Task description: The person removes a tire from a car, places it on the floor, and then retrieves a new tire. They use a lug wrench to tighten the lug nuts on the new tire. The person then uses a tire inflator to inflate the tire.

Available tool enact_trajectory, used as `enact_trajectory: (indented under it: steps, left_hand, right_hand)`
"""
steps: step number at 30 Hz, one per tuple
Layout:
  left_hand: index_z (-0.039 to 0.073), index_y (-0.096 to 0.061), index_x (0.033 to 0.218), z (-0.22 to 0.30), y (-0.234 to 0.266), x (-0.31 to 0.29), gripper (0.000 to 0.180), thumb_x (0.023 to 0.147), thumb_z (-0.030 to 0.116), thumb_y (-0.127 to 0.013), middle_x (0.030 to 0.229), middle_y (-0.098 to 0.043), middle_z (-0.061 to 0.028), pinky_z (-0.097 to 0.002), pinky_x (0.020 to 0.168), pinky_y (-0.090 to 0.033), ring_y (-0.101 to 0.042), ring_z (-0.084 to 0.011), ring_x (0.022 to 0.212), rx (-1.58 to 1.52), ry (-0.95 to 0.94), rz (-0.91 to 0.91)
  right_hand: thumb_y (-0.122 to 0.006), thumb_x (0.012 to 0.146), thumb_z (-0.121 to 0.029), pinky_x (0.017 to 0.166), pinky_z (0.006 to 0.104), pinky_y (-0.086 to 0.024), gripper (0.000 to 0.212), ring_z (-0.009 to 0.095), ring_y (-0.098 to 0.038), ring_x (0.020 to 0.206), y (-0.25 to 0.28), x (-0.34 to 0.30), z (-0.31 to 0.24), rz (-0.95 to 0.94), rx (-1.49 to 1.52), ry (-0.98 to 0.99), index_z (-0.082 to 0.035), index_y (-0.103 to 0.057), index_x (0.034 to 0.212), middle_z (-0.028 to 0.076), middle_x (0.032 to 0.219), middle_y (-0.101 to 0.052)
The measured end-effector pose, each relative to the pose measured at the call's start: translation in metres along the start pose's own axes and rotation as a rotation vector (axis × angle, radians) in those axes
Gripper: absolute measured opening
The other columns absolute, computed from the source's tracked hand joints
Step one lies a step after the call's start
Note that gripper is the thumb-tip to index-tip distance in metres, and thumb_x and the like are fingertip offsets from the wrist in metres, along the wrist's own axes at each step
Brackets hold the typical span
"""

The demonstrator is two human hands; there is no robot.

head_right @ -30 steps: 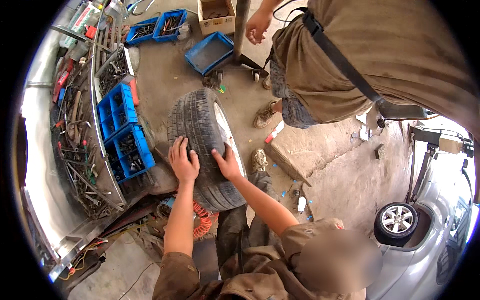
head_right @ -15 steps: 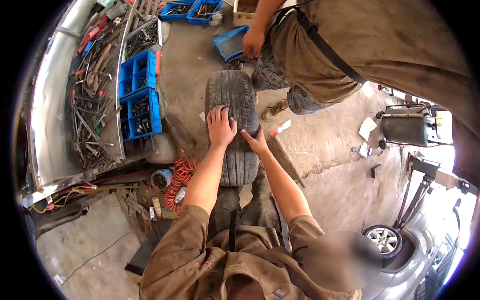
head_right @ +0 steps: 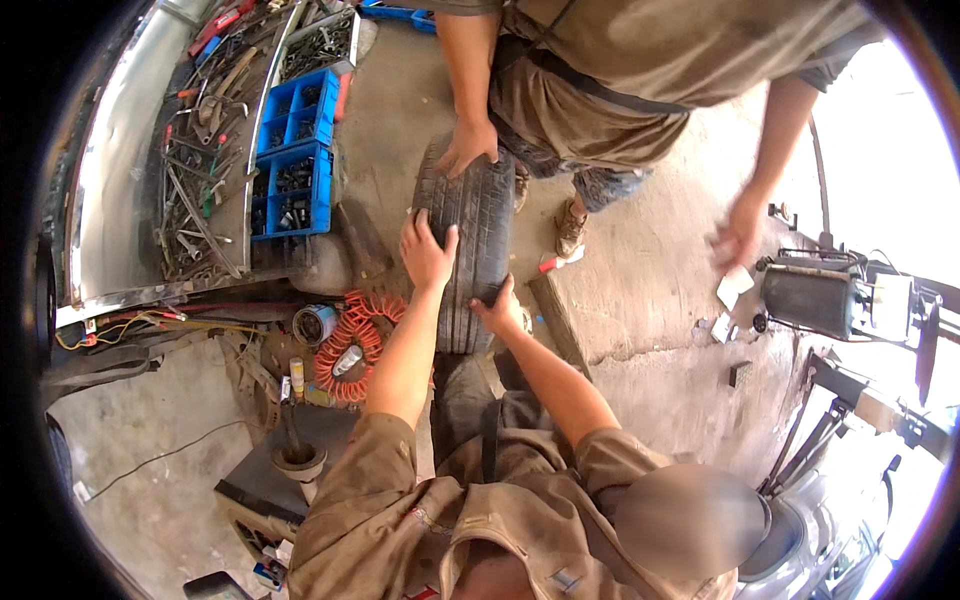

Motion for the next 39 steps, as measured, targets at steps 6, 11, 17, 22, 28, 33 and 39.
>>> enact_trajectory:
  steps: [6,11,17,22,28,33,39]
  left_hand:
    - [0.002,-0.031,0.152,-0.033,0.012,-0.103,0.082,0.095,0.052,-0.062,0.147,-0.039,-0.0267,-0.0546,0.108,-0.036,-0.039,-0.0445,0.136,0.014,0.268,-0.074]
    - [-0.007,-0.037,0.145,-0.056,0.010,-0.122,0.086,0.088,0.047,-0.072,0.142,-0.046,-0.0298,-0.0539,0.108,-0.041,-0.047,-0.0470,0.129,0.129,0.295,-0.078]
    - [0.002,-0.028,0.151,-0.073,-0.016,-0.124,0.086,0.092,0.050,-0.066,0.145,-0.043,-0.0248,-0.0595,0.099,-0.045,-0.046,-0.0442,0.132,0.235,0.507,-0.263]
    - [-0.002,-0.028,0.146,-0.082,-0.019,-0.127,0.084,0.093,0.052,-0.064,0.139,-0.042,-0.0257,-0.0594,0.100,-0.043,-0.046,-0.0448,0.129,0.217,0.666,-0.290]
    - [-0.006,-0.028,0.144,-0.053,-0.037,-0.124,0.085,0.094,0.053,-0.063,0.140,-0.041,-0.0274,-0.0602,0.101,-0.042,-0.044,-0.0458,0.129,0.164,0.599,-0.379]
    - [-0.008,-0.028,0.144,-0.035,-0.046,-0.112,0.087,0.093,0.054,-0.063,0.140,-0.042,-0.0284,-0.0596,0.102,-0.042,-0.046,-0.0460,0.128,0.161,0.551,-0.446]
    - [-0.009,-0.028,0.144,-0.064,-0.041,-0.088,0.090,0.092,0.055,-0.063,0.140,-0.044,-0.0295,-0.0589,0.103,-0.042,-0.048,-0.0462,0.128,0.192,0.579,-0.446]
  right_hand:
    - [-0.081,0.077,-0.056,0.104,0.0494,-0.047,0.124,0.046,-0.056,0.127,-0.006,-0.006,0.010,0.015,-0.079,-0.018,0.004,-0.007,0.156,0.034,0.139,-0.052]
    - [-0.080,0.075,-0.059,0.103,0.0469,-0.049,0.125,0.043,-0.058,0.125,-0.001,-0.018,-0.001,-0.021,-0.126,-0.105,0.001,-0.008,0.159,0.031,0.139,-0.054]
    - [-0.070,0.084,-0.056,0.100,0.0476,-0.050,0.103,0.043,-0.061,0.119,0.007,-0.033,0.003,-0.128,-0.072,-0.092,0.000,-0.021,0.156,0.030,0.131,-0.060]
    - [-0.064,0.089,-0.052,0.097,0.0481,-0.051,0.054,0.039,-0.065,0.112,0.032,-0.071,0.035,-0.160,-0.102,0.101,-0.011,-0.069,0.124,0.019,0.118,-0.071]
    - [-0.062,0.086,-0.047,0.095,0.0457,-0.053,0.053,0.034,-0.067,0.111,0.098,-0.229,0.243,0.340,0.354,-0.582,-0.011,-0.070,0.124,0.017,0.119,-0.071]
    - [-0.059,0.086,-0.043,0.098,0.0449,-0.052,0.054,0.034,-0.066,0.116,0.031,-0.401,0.361,0.586,0.574,-1.072,-0.005,-0.070,0.122,0.019,0.124,-0.069]
    - [-0.059,0.090,-0.047,0.098,0.0457,-0.051,0.053,0.035,-0.067,0.113,-0.044,-0.430,0.347,0.498,0.698,-0.968,-0.005,-0.072,0.119,0.021,0.118,-0.071]
Point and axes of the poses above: each hand's wrist, its own x-axis towards the middle knuckle, its own y-axis out of the back of the hand, z = x × y, the point moved 10 cm from there along x, towards the middle knuckle
